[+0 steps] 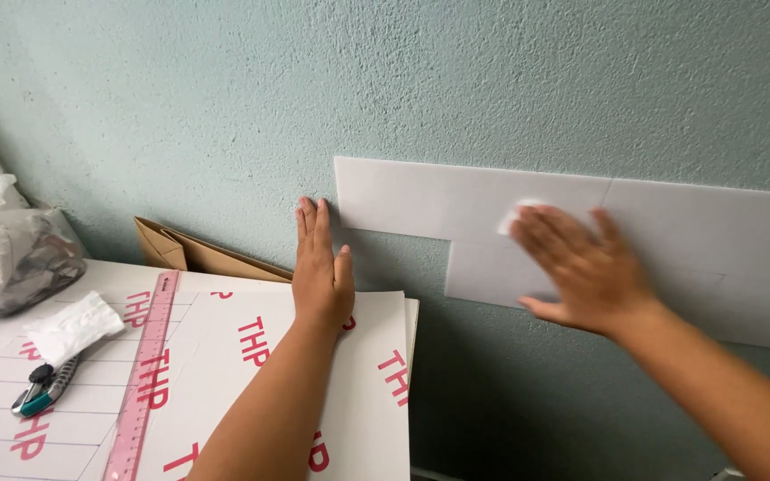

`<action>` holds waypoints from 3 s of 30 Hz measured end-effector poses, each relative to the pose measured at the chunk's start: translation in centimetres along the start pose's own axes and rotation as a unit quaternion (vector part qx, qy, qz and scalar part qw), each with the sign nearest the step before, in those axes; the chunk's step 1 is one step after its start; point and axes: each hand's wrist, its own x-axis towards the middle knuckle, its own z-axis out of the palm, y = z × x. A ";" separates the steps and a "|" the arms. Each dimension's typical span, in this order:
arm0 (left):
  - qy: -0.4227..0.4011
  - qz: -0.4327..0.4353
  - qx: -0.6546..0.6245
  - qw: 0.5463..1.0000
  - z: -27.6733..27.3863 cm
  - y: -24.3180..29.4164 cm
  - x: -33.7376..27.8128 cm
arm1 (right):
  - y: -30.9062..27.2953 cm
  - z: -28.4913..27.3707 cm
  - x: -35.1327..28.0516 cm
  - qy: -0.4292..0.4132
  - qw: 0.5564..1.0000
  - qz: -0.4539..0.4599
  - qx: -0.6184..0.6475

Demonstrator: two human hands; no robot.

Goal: Cleaning and pressing down white panels applied to a wall using a cloth to ensure adhesion and cleanliness.

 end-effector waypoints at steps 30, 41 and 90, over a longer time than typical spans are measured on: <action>0.036 0.004 -0.062 0.997 -0.3 -0.8 0.1 | -13.3 -0.1 15.6 0.146 0.983 -0.042 0.103; 0.050 0.006 -0.047 0.998 -0.3 -0.5 0.0 | -12.9 -0.2 15.6 0.159 0.979 -0.044 0.120; 0.159 -0.166 -0.137 0.964 0.7 2.6 1.1 | 3.2 1.1 2.4 0.218 0.975 -0.037 0.033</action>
